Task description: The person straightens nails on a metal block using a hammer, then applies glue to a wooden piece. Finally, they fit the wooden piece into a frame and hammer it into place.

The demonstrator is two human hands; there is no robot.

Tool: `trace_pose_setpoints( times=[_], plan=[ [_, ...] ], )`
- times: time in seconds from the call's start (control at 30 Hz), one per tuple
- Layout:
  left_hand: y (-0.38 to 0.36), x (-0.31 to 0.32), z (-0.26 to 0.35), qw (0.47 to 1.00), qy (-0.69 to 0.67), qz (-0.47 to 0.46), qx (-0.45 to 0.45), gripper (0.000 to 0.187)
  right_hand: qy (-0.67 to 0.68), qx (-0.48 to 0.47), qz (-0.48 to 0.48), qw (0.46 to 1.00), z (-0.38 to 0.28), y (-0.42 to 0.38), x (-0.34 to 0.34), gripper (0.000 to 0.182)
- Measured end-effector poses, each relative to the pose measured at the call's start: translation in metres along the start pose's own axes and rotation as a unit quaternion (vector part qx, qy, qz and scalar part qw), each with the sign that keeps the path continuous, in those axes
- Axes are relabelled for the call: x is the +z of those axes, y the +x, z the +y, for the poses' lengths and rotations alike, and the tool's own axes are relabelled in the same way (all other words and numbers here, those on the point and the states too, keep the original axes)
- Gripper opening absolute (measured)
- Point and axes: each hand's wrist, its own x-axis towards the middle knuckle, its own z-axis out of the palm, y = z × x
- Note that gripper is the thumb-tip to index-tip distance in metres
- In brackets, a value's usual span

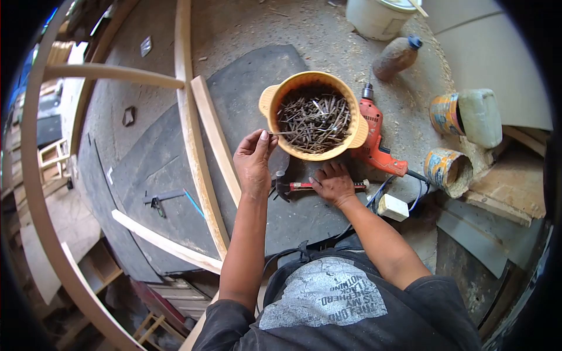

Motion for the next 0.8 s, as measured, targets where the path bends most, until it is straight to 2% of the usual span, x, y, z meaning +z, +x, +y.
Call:
trace_pose_setpoints(
  times=[0.17,0.23,0.3,0.37,0.5,0.57,0.63,0.7,0.73,0.77,0.8],
  plan=[
    [-0.012,-0.078,-0.024,0.992,-0.053,0.106,0.031,0.012,-0.005,-0.011,-0.008,1.0,-0.004,0.002,-0.01,0.046],
    [-0.019,-0.103,-0.045,0.982,-0.058,0.175,0.039,0.012,-0.003,-0.033,-0.029,0.999,-0.007,0.002,-0.015,0.049],
    [-0.027,-0.118,-0.068,0.973,-0.066,0.21,0.063,0.011,0.032,-0.062,-0.063,0.996,-0.006,0.001,-0.02,0.048],
    [-0.029,-0.124,-0.083,0.964,0.058,0.242,0.097,0.012,0.031,-0.102,-0.061,0.992,-0.002,0.002,-0.027,0.041],
    [-0.034,-0.122,-0.097,0.96,0.076,0.263,0.055,0.013,0.011,-0.115,-0.084,0.99,-0.005,-0.01,-0.037,0.027],
    [-0.033,-0.12,-0.102,0.96,0.06,0.268,0.043,0.012,0.068,-0.045,-0.087,0.993,-0.016,-0.018,-0.042,0.024],
    [-0.031,-0.117,-0.104,0.963,0.05,0.261,0.033,0.012,0.08,-0.075,-0.087,0.99,-0.03,-0.018,-0.052,0.021],
    [-0.031,-0.118,-0.104,0.964,0.041,0.261,0.034,0.013,0.204,-0.01,-0.081,0.976,-0.049,-0.021,-0.056,0.022],
    [-0.031,-0.118,-0.103,0.966,0.044,0.253,0.035,0.013,0.245,0.026,-0.109,0.963,-0.061,-0.015,-0.064,0.023],
    [-0.031,-0.118,-0.101,0.968,0.048,0.244,0.036,0.014,0.241,0.023,-0.113,0.964,-0.067,-0.009,-0.065,0.023],
    [-0.03,-0.119,-0.101,0.969,0.045,0.241,0.033,0.014,0.265,0.058,-0.128,0.954,-0.07,-0.002,-0.065,0.023]
  ],
)
